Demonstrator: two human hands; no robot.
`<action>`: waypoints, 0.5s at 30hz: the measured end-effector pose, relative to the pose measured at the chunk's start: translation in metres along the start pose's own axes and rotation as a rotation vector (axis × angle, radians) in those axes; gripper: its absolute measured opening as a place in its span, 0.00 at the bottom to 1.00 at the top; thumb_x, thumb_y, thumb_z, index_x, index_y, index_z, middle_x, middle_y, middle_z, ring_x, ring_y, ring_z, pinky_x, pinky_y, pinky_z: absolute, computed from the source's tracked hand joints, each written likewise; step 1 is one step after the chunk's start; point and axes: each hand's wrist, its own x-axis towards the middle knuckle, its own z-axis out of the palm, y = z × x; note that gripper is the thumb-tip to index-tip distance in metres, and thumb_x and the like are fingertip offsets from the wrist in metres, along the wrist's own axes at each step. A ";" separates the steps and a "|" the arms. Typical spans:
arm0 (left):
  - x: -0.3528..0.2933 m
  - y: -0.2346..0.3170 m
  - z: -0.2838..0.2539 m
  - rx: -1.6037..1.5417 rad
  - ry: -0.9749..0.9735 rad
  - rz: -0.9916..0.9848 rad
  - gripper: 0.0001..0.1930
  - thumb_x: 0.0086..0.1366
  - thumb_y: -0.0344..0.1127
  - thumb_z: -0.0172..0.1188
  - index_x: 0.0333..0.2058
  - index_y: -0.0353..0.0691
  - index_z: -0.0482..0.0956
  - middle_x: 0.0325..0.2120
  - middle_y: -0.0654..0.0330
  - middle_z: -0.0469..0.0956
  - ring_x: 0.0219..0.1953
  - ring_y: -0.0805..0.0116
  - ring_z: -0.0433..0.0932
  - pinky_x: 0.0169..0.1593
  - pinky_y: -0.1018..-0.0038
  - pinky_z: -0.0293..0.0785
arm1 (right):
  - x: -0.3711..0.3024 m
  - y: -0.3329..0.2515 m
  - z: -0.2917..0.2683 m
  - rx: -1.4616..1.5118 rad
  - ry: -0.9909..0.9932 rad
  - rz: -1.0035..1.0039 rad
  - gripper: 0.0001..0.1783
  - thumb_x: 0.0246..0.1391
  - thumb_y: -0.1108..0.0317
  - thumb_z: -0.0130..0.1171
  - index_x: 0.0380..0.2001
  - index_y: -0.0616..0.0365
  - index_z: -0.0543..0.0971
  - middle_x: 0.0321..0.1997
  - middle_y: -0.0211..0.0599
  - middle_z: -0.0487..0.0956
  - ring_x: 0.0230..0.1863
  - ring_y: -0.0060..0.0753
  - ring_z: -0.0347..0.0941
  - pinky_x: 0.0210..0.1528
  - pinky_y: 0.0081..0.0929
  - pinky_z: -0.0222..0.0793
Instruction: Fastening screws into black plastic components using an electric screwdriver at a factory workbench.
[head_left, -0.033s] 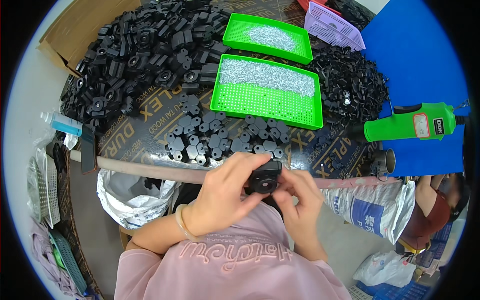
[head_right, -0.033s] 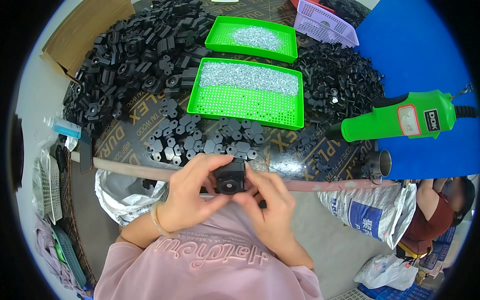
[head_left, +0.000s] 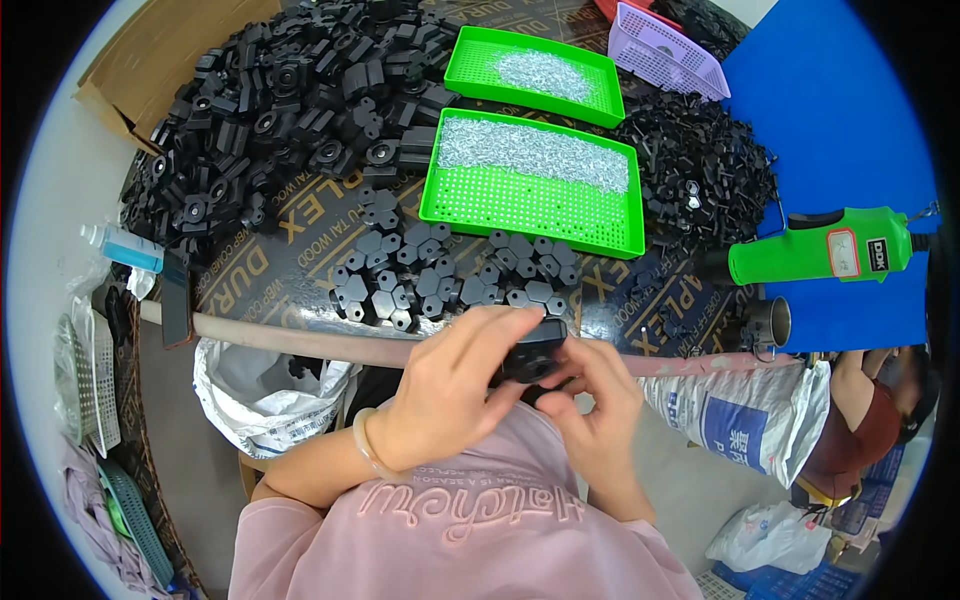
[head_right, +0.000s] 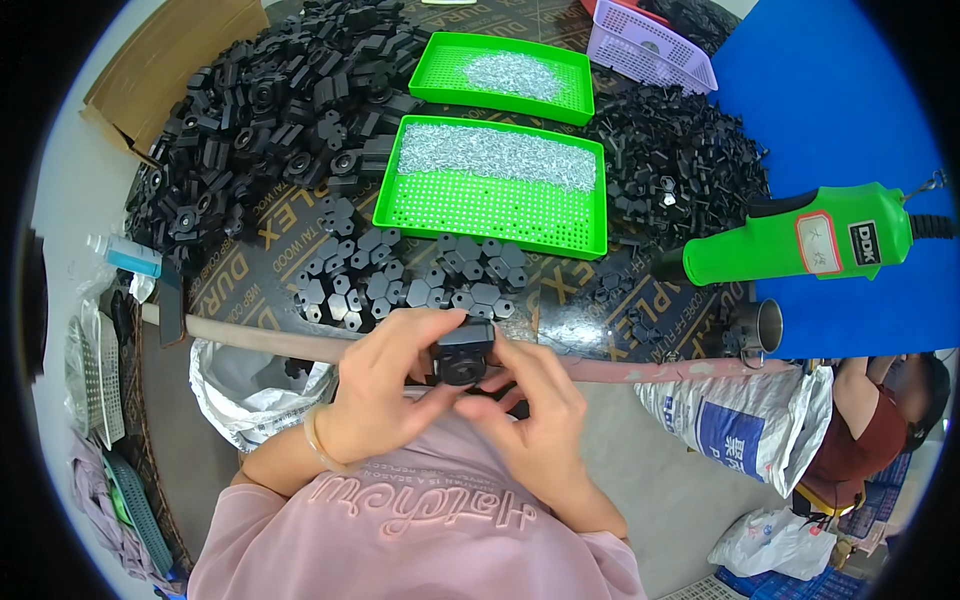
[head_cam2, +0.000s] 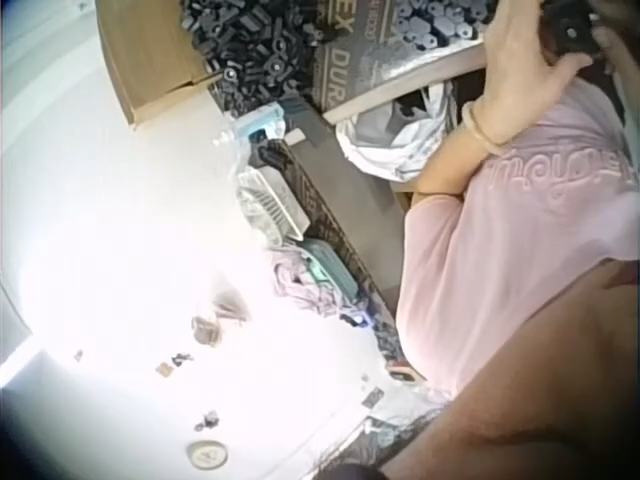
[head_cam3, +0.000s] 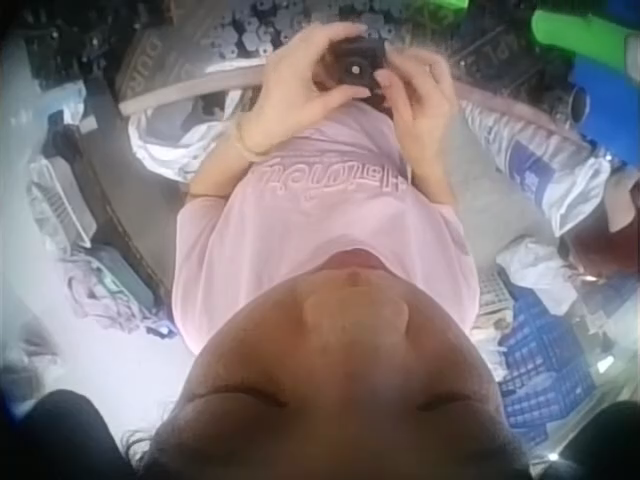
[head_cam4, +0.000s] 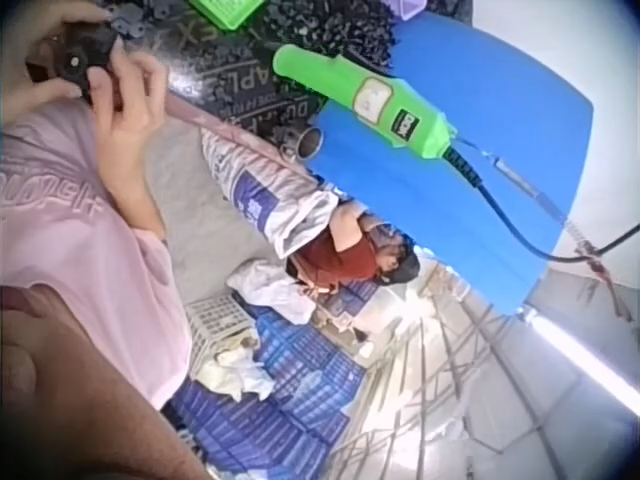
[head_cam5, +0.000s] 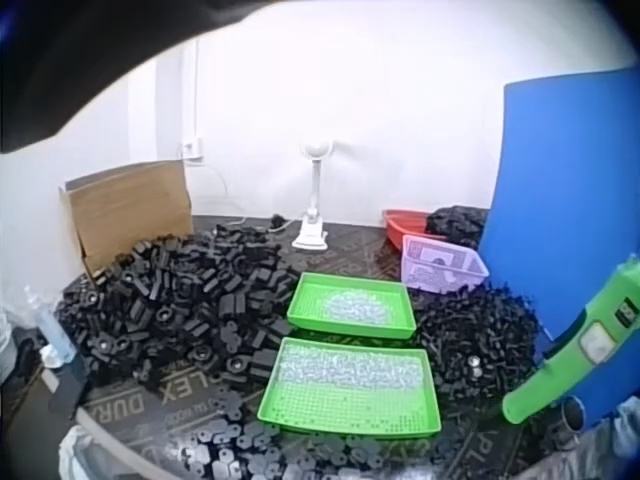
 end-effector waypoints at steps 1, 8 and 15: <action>0.000 -0.004 0.004 0.188 0.094 0.200 0.34 0.45 0.21 0.73 0.55 0.34 0.76 0.43 0.52 0.80 0.38 0.61 0.83 0.33 0.73 0.82 | -0.001 0.001 0.002 -0.001 0.001 0.001 0.28 0.46 0.66 0.77 0.51 0.62 0.81 0.43 0.39 0.80 0.36 0.25 0.80 0.32 0.23 0.78; 0.005 -0.009 0.013 0.349 0.045 0.584 0.26 0.55 0.32 0.71 0.53 0.36 0.79 0.48 0.43 0.78 0.29 0.61 0.78 0.30 0.73 0.78 | -0.003 0.013 -0.002 -0.005 0.125 0.118 0.30 0.41 0.75 0.74 0.51 0.62 0.75 0.39 0.34 0.81 0.38 0.22 0.77 0.35 0.20 0.76; 0.040 -0.031 -0.075 0.693 0.436 0.228 0.17 0.49 0.30 0.71 0.40 0.42 0.82 0.37 0.57 0.82 0.40 0.55 0.78 0.44 0.63 0.76 | 0.022 0.039 -0.043 0.210 0.186 0.322 0.28 0.54 0.77 0.68 0.58 0.67 0.71 0.45 0.36 0.81 0.43 0.20 0.76 0.43 0.18 0.73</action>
